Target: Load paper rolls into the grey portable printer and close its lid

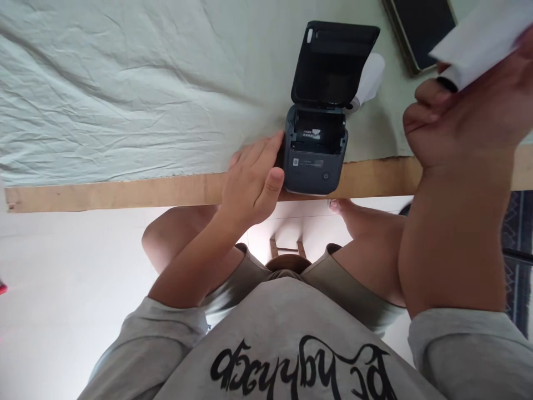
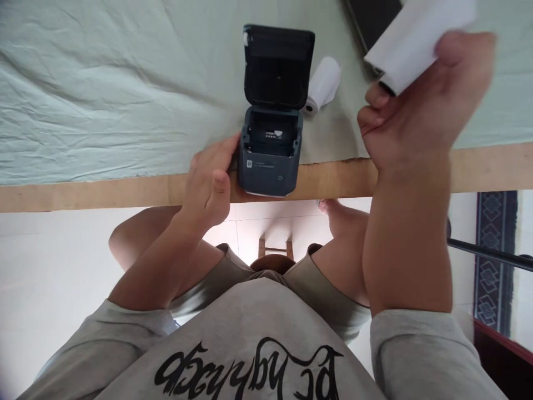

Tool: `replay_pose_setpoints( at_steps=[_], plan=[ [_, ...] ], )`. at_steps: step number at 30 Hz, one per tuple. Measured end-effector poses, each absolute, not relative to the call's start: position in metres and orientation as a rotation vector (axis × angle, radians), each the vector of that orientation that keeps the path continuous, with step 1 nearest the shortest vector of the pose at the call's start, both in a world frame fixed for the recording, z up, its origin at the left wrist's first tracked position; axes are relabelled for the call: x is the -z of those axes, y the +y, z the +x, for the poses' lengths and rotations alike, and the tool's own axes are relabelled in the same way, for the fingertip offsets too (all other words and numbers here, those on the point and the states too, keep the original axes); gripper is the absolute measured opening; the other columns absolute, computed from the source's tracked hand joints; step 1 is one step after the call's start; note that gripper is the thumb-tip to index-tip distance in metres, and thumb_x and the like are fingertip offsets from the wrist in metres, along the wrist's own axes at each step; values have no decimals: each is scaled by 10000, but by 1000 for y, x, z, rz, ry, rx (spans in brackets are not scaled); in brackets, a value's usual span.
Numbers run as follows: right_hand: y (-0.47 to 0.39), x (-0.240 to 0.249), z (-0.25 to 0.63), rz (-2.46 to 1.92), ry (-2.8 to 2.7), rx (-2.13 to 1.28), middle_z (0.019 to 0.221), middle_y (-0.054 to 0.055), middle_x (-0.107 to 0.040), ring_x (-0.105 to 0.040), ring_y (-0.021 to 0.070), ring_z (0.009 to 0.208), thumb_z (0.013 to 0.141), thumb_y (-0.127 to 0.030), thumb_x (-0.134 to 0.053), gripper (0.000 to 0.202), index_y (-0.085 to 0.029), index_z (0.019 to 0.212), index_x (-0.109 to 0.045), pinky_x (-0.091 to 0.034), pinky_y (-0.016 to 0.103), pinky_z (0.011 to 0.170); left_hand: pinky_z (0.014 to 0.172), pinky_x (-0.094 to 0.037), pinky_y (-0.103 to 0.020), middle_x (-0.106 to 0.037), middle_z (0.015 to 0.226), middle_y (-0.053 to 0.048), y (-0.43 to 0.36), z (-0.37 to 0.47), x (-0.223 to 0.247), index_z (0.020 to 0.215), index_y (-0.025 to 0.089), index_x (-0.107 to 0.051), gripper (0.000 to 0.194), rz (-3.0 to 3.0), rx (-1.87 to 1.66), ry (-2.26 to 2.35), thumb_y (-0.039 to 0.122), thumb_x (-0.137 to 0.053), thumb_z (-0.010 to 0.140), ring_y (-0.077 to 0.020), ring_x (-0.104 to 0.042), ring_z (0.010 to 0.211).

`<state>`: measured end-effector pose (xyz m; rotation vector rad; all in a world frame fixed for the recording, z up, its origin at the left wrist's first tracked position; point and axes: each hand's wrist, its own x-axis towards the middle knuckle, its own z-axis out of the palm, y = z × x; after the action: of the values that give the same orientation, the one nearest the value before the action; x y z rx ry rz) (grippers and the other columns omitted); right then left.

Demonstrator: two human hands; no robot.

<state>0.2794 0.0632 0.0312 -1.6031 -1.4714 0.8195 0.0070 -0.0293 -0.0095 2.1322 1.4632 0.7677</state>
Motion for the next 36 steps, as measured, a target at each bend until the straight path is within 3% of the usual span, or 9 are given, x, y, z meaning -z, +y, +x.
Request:
replay_pose_setpoints(
  at_steps=[3, 6, 9, 12, 20, 24, 29, 32, 36],
  plan=[
    [66, -16, 269, -1500, -877, -851, 699, -23, -350, -329, 87, 465, 815, -232, -386, 61, -253, 765, -357, -172, 294, 441, 1001, -421, -450, -641, 1359, -129, -29, 7, 11, 1465, 223, -476, 860, 2151, -758, 1466, 704, 38, 971, -296, -598, 1222],
    [62, -8, 266, -1511, -1011, -585, 662, -45, -400, -343, 93, 446, 719, -190, -577, 216, -270, 735, -377, -243, 297, 428, 1003, -414, -440, -651, 1331, -135, -29, 8, 11, 1459, 199, -485, 870, 2160, -772, 1470, 706, 30, 976, -295, -601, 1210],
    [57, -9, 273, -1652, -1322, -361, 696, -28, -404, -388, 124, 569, 725, -241, -655, 318, -277, 682, -342, -355, 336, 553, 987, -412, -434, -663, 1304, -131, -28, 9, 11, 1444, 193, -503, 874, 2162, -783, 1482, 710, 25, 976, -295, -608, 1184],
    [54, -14, 279, -1715, -1560, -251, 741, -8, -450, -433, 162, 690, 719, -200, -663, 334, -284, 729, -340, -389, 360, 701, 980, -410, -435, -665, 1285, -145, -28, 9, 11, 1443, 171, -500, 878, 2167, -778, 1479, 700, 25, 980, -297, -610, 1163],
    [55, -5, 286, -1879, -1618, -315, 964, 59, -664, -620, 209, 798, 693, -160, -674, 321, -253, 930, -479, -456, 391, 840, 992, -414, -444, -654, 1307, -140, -28, 10, 11, 1457, 203, -481, 853, 2176, -749, 1487, 700, 20, 977, -300, -607, 1178],
    [47, -11, 283, -1832, -1606, -33, 1141, 122, -651, -625, 255, 1011, 685, -117, -658, 364, -215, 1022, -562, -476, 403, 892, 967, -432, -453, -670, 1260, -154, -28, 10, 10, 1446, 176, -493, 864, 2183, -759, 1495, 702, 11, 980, -303, -621, 1148],
    [38, -23, 254, -1553, -1697, -143, 793, 30, -560, -540, 161, 692, 815, -96, -487, 206, -194, 934, -624, -444, 324, 703, 953, -434, -473, -673, 1229, -171, -27, 12, 8, 1429, 140, -505, 870, 2202, -756, 1486, 693, 2, 988, -317, -624, 1136],
    [46, -22, 235, -1672, -1809, -321, 719, 0, -511, -547, 185, 718, 820, -108, -490, 178, -208, 946, -567, -442, 368, 833, 946, -433, -466, -674, 1233, -166, -27, 12, 9, 1433, 148, -500, 869, 2216, -764, 1486, 695, 8, 987, -313, -622, 1135],
    [65, -22, 223, -2016, -1763, -324, 788, 42, -585, -588, 288, 937, 839, -154, -524, 190, -251, 887, -368, -350, 510, 1018, 967, -431, -430, -668, 1266, -140, -28, 11, 10, 1461, 213, -469, 848, 2224, -726, 1501, 698, 34, 980, -285, -621, 1161]
  ],
)
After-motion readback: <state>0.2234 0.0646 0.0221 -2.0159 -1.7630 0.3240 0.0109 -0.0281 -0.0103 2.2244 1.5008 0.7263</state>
